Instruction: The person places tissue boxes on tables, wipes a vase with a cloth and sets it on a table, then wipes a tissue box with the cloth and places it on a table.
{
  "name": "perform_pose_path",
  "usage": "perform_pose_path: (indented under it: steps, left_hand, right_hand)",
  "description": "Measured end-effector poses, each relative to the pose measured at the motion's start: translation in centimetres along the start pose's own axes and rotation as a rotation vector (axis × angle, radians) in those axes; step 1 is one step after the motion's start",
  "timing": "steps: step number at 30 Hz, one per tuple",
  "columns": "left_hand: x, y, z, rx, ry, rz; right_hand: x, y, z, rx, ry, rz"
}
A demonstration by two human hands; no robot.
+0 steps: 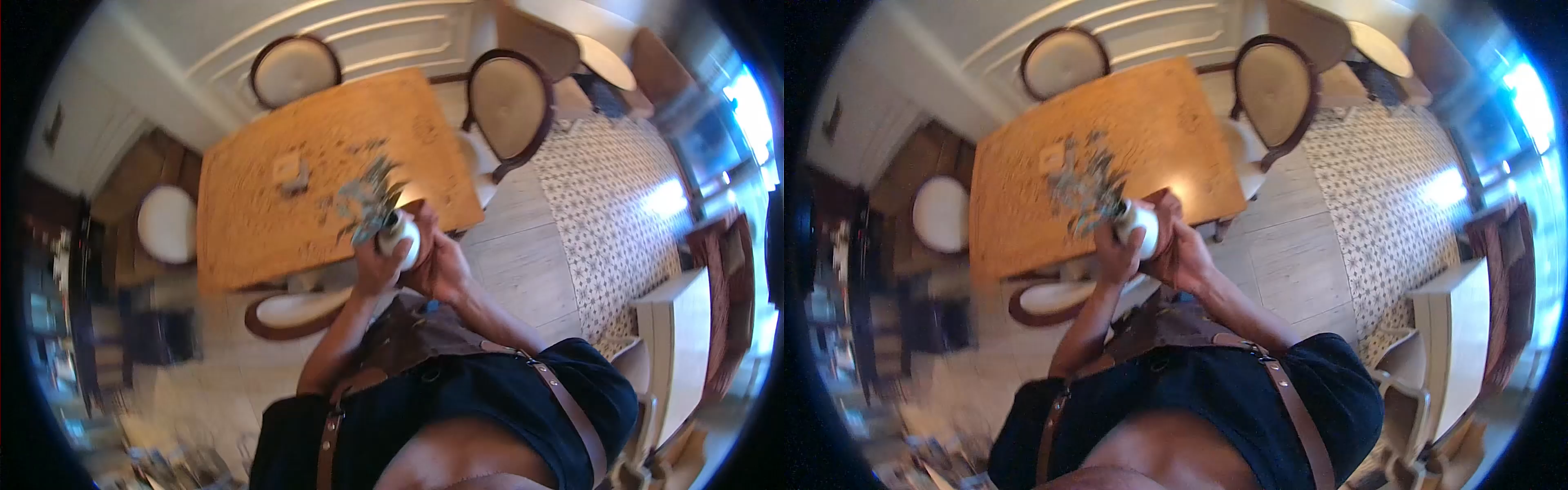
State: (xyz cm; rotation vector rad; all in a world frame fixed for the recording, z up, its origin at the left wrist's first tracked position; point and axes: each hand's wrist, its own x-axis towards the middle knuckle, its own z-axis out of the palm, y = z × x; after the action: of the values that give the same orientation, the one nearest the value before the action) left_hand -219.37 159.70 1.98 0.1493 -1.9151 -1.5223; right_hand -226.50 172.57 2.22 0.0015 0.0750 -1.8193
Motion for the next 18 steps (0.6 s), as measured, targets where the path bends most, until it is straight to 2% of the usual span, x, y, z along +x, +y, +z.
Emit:
perform_pose_path:
  steps: [1, 2, 3, 5, 7, 9, 10, 11, 13, 14, 15, 16, 17, 18]
  left_hand:
    - [0.8, -0.2, -0.6, 0.041, -0.048, 0.018]
    - [1.2, -0.4, -1.1, 0.094, -0.002, 0.035]
    - [1.1, -0.5, -1.5, 0.144, 0.038, 0.046]
    - [1.7, 1.0, -2.3, 0.049, 0.089, -0.011]
    - [2.2, 1.4, -2.9, -0.079, 0.177, -0.002]
    - [2.4, 0.9, -4.0, -0.078, 0.191, -0.004]
    - [2.5, 1.5, -4.0, -0.266, 0.248, -0.06]
    - [2.6, 2.0, -4.1, -0.456, 0.298, -0.109]
    - [2.4, 2.2, -4.4, -0.514, 0.29, -0.101]
    - [2.2, 2.2, -4.1, -0.472, 0.305, -0.108]
    - [2.0, 2.3, -3.8, -0.431, 0.314, -0.117]
    - [1.5, 2.8, -3.3, -0.392, 0.32, -0.147]
    - [1.2, 2.5, -2.3, -0.567, 0.346, -0.194]
    - [0.8, 2.5, -2.3, -0.438, 0.342, -0.187]
  right_hand:
    - [0.3, 0.2, -1.2, 0.018, 0.096, -0.013]
    - [-0.3, 0.3, -2.3, 0.097, -0.017, 0.052]
    - [-1.1, 0.8, -2.6, 0.104, 0.004, 0.1]
    - [-2.0, 0.9, -2.5, -0.228, 0.261, 0.129]
    - [-2.7, -0.4, -4.2, -0.239, 0.224, 0.237]
    - [-3.1, -1.5, -4.8, -0.315, 0.154, -0.001]
    - [-2.2, -1.1, -3.6, -0.356, 0.329, -0.216]
    - [-1.6, -0.8, -2.4, -0.363, 0.326, -0.192]
    - [-0.8, -0.3, 0.2, -1.142, 0.407, -0.338]
    - [-0.6, 0.5, -0.8, -1.577, 0.22, -0.354]
    - [-0.3, 1.3, -1.9, -1.97, 0.029, -0.465]
    - [0.9, 2.5, 0.8, -2.073, -0.033, -0.665]
    - [2.3, 3.0, 4.0, -2.165, -0.097, -0.872]
    - [3.1, 2.3, 4.9, -2.168, -0.098, -0.874]
